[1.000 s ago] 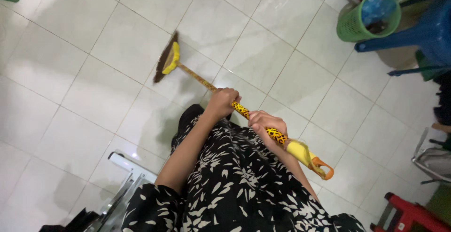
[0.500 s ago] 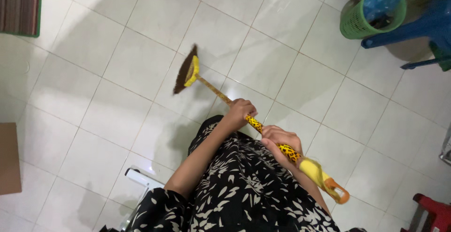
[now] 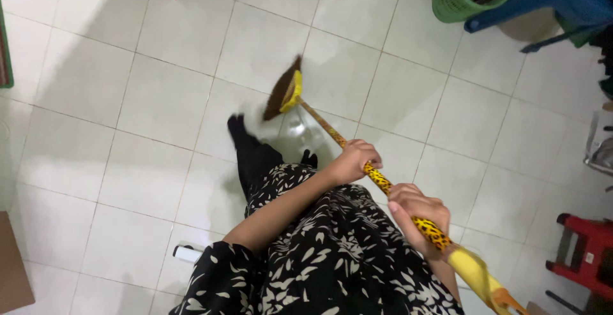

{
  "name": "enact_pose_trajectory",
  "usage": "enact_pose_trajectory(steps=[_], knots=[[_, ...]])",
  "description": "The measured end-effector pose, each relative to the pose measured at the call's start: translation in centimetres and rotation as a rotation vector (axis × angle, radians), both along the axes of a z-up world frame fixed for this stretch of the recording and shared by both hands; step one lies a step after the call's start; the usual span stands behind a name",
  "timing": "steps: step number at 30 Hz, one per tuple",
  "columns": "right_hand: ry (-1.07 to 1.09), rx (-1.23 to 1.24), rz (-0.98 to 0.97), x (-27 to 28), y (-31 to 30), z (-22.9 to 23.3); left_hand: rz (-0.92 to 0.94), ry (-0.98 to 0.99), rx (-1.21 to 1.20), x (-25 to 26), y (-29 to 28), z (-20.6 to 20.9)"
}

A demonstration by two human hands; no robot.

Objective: The person sweeps a tiled floor using a broom, pushing debris into a pile and moving around furniture.

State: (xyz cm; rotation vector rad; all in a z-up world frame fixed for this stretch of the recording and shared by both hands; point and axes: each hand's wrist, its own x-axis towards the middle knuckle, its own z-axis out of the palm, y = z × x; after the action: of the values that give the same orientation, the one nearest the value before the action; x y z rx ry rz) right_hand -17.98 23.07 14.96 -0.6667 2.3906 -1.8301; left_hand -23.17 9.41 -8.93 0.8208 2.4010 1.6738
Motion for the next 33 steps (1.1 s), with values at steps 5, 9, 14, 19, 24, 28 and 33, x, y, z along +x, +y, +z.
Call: enact_pose_trajectory(steps=[5,9,14,19,24,28,33], knots=[[-0.014,0.015,-0.105,-0.1,-0.8,2.2,-0.108,-0.063,0.171,-1.4,-0.1,3.2],[-0.008,0.126,-0.161,0.1,-2.6,2.5,-0.205,-0.08,0.22,-1.5,0.9,3.1],[-0.027,0.249,-0.125,0.1,-5.0,4.4,-0.345,-0.1,0.25,-1.2,0.5,2.0],[-0.011,0.337,-0.066,-1.7,-8.7,5.0,-0.435,-0.051,0.138,-2.9,-1.3,3.0],[0.068,0.207,-0.045,-3.4,-11.0,5.9,-0.396,-0.026,0.238,-4.6,-5.0,6.3],[0.145,-0.056,0.003,-4.8,-10.5,7.1,-0.372,0.059,0.139,-6.2,-6.3,9.1],[0.207,-0.205,-0.147,-6.1,-12.9,8.6,-0.257,0.1,0.201,-8.3,-9.6,11.7]])
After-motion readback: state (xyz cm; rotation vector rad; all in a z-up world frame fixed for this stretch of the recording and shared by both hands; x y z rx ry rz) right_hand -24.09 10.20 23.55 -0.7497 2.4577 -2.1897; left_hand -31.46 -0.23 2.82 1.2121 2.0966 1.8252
